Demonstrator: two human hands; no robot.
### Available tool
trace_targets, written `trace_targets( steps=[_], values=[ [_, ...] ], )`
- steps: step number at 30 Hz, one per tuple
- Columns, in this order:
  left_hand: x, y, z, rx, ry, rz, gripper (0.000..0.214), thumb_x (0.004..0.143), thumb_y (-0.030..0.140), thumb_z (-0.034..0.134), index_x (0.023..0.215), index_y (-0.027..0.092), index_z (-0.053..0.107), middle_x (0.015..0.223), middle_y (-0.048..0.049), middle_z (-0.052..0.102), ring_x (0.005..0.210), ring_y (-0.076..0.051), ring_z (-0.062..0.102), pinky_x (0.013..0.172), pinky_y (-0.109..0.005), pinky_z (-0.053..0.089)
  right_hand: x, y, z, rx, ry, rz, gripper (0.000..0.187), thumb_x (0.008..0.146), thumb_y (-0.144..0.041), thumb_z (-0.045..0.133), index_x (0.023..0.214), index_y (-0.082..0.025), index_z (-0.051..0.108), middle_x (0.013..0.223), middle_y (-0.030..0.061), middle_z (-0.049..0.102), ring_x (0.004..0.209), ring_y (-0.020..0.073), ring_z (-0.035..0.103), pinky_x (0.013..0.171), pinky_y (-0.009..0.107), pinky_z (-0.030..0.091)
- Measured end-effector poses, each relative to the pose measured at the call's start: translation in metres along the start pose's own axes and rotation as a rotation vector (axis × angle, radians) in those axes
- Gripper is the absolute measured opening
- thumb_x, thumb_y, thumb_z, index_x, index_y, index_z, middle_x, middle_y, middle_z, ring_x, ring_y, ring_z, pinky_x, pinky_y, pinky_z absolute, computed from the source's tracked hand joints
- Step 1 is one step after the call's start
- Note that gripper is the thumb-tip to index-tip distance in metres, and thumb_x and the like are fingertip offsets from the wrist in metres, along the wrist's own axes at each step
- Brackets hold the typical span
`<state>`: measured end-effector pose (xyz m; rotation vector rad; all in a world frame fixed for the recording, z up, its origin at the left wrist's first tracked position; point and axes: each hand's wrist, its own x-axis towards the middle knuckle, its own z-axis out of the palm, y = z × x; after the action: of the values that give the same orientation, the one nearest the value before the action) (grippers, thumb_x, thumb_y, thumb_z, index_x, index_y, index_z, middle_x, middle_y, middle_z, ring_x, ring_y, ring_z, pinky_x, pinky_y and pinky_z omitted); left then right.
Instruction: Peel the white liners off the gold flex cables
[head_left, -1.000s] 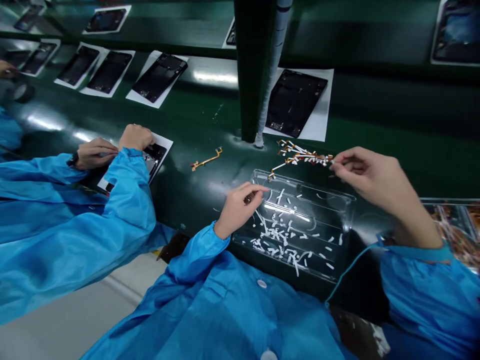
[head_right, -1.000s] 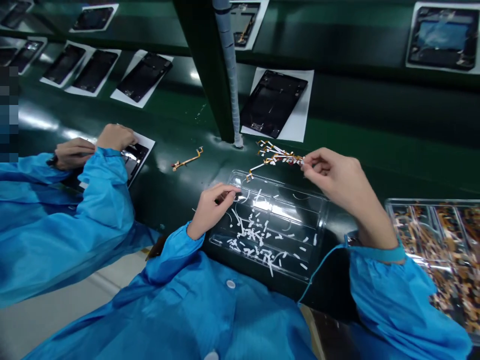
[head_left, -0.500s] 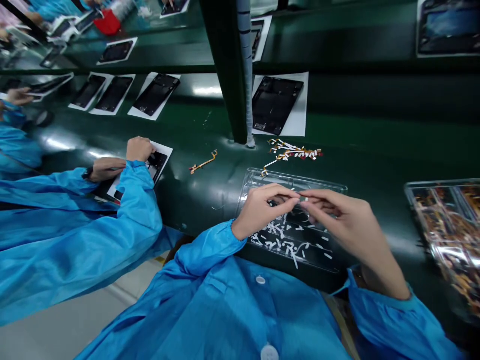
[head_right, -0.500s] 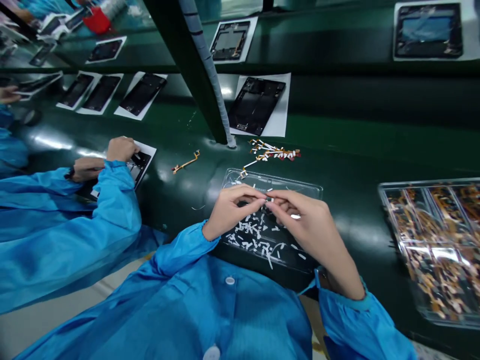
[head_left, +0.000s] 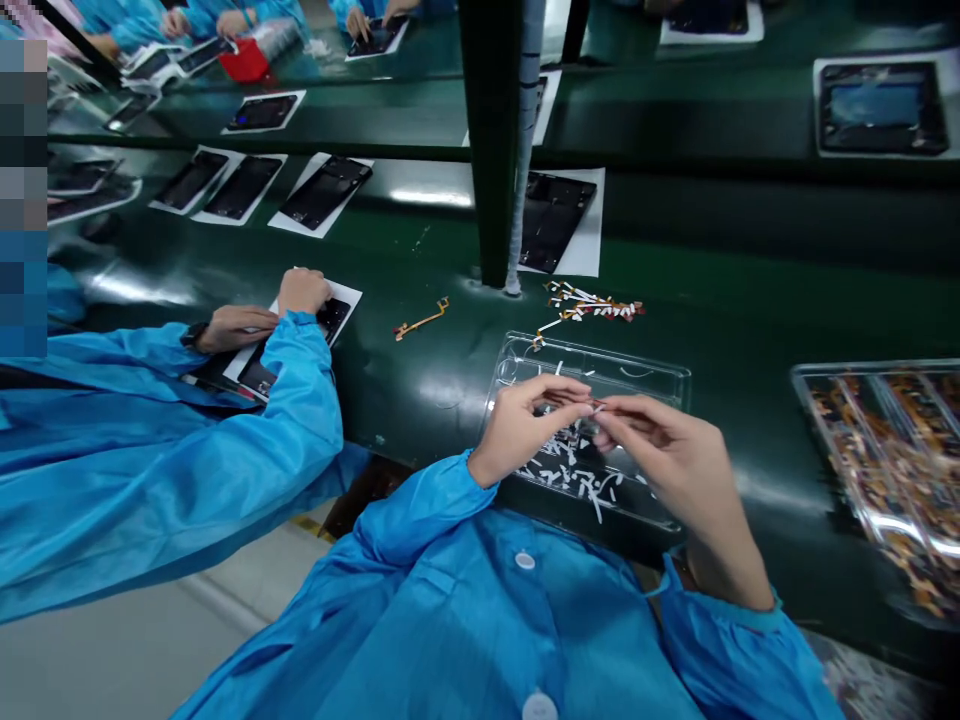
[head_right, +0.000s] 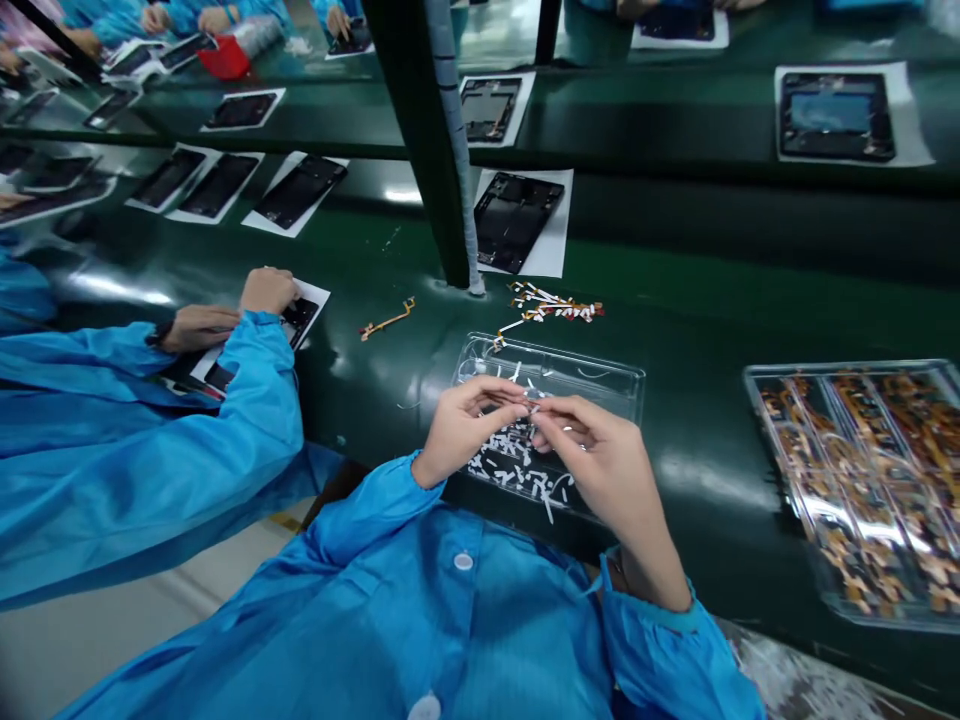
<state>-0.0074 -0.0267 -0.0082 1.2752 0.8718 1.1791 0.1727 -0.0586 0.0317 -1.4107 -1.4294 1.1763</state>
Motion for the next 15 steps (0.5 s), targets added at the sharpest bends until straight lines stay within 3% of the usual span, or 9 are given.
trace_targets(
  steps=[4, 8, 12, 15],
  values=[
    [0.0, -0.001, -0.004, 0.03, 0.012, 0.067, 0.028, 0.092, 0.039, 0.074, 0.107, 0.016, 0.071, 0.103, -0.0078, 0.078, 0.094, -0.016, 0.076, 0.088, -0.031, 0.063, 0.001, -0.009, 0.01, -0.043, 0.079, 0.003, 0.025, 0.089, -0.047, 0.072, 0.095, -0.023, 0.072, 0.085, 0.0037, 0.074, 0.068, 0.017, 0.071, 0.066, 0.032, 0.063],
    [-0.001, 0.007, -0.012, 0.26, 0.105, 0.279, 0.014, 0.094, 0.029, 0.072, 0.101, 0.018, 0.074, 0.104, -0.007, 0.078, 0.097, -0.016, 0.075, 0.091, -0.035, 0.063, -0.003, -0.016, 0.02, -0.071, 0.175, 0.038, 0.024, 0.091, -0.048, 0.07, 0.097, -0.024, 0.07, 0.075, 0.0016, 0.072, 0.068, 0.0175, 0.071, 0.068, 0.032, 0.063],
    [-0.004, 0.014, -0.02, 0.477, 0.061, 0.485, 0.009, 0.097, 0.022, 0.068, 0.099, 0.017, 0.076, 0.103, -0.0067, 0.079, 0.095, -0.016, 0.075, 0.089, -0.033, 0.063, -0.012, -0.02, 0.034, -0.084, 0.215, 0.071, 0.025, 0.09, -0.048, 0.071, 0.097, -0.024, 0.072, 0.079, 0.0025, 0.074, 0.072, 0.0191, 0.073, 0.072, 0.034, 0.064],
    [-0.005, 0.018, -0.024, 0.564, 0.036, 0.553, 0.01, 0.097, 0.02, 0.067, 0.098, 0.016, 0.075, 0.101, -0.0071, 0.079, 0.093, -0.016, 0.075, 0.086, -0.033, 0.062, -0.019, -0.022, 0.045, -0.103, 0.248, 0.081, 0.025, 0.091, -0.048, 0.07, 0.098, -0.024, 0.072, 0.085, 0.0033, 0.076, 0.074, 0.0194, 0.074, 0.075, 0.035, 0.064]
  ],
)
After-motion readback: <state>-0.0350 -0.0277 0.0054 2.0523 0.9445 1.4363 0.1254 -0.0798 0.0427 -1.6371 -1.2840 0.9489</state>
